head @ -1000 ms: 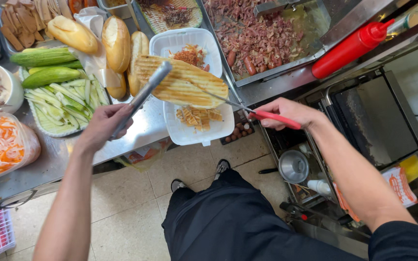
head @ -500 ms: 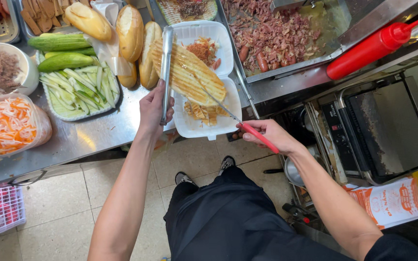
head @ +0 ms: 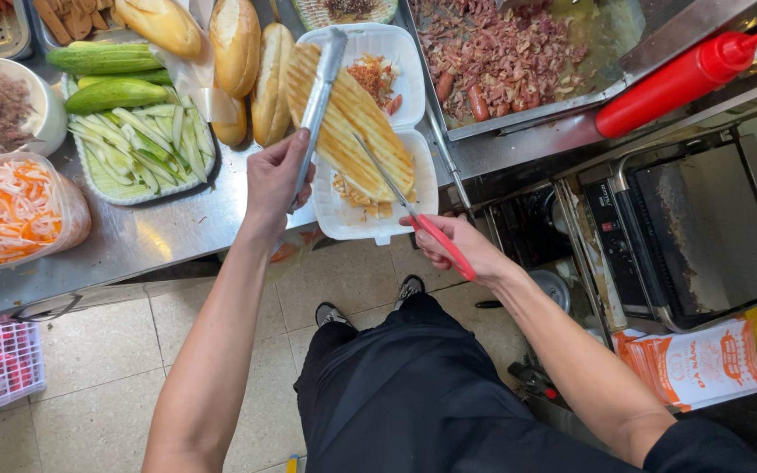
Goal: The person assembles a meal in a white styrofoam container by adding sliced cucumbers, shredded carrots, sliced sausages, and various seasoned toppings using tongs and scissors. The person also cuts a waffle-like item into pieces and places it into the container.
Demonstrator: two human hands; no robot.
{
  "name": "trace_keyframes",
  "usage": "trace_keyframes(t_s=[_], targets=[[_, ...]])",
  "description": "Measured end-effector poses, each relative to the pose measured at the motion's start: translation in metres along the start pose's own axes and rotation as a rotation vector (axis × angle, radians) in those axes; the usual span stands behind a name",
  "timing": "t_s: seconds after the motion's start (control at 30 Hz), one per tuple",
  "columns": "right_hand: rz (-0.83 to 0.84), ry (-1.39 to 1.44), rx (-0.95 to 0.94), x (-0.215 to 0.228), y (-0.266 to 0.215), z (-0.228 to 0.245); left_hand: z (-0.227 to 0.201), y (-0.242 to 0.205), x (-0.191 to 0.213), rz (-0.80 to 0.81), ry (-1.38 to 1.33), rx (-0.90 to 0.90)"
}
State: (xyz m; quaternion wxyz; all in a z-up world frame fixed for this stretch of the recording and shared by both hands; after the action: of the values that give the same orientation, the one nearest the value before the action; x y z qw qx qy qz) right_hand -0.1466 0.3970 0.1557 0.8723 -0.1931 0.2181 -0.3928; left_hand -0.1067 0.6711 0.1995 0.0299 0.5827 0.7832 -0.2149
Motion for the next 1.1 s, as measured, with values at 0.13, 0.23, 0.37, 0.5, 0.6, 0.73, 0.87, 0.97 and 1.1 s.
trace_keyframes(t_s=[0.13,0.23,0.37,0.5,0.6,0.73,0.87,0.97,1.1], targets=[[-0.03,-0.002,0.001,-0.005,0.009,-0.003,0.011,-0.006,-0.006,0.014,-0.019,0.024],[0.017,0.037,0.024,-0.014,0.016,-0.004,0.014,-0.012,-0.002,-0.001,0.021,0.028],[-0.029,0.088,-0.063,-0.007,0.021,-0.01,0.018,-0.014,-0.003,-0.011,0.095,0.042],[-0.024,0.023,-0.066,-0.001,0.019,-0.008,0.009,-0.004,0.007,0.013,0.091,0.089],[-0.004,-0.04,-0.07,0.0,0.018,-0.008,-0.002,0.003,0.012,0.079,0.192,0.09],[-0.029,-0.139,-0.082,0.008,0.013,-0.01,-0.002,0.006,0.018,0.055,0.196,0.081],[0.048,-0.066,0.027,0.001,-0.005,-0.007,0.005,0.004,0.048,-0.237,0.047,0.005],[0.058,0.068,-0.017,-0.012,-0.018,-0.021,0.022,-0.005,0.056,-0.418,-0.169,-0.104],[-0.005,0.166,-0.075,-0.028,-0.009,-0.042,0.074,-0.026,0.038,-0.5,-0.333,-0.026]])
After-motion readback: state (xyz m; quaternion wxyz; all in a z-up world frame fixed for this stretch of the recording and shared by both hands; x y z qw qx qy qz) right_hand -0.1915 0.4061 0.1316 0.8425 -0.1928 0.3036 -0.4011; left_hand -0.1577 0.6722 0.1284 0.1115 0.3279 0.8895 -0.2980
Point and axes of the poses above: each hand's wrist, its own y-axis towards the middle knuckle, its own x-axis out of the back of the hand, z = x × y, the point moved 8 cm from there along y, towards the middle knuckle, and after that the axes turned 7 degrees about -y, right-handed, at the moved point
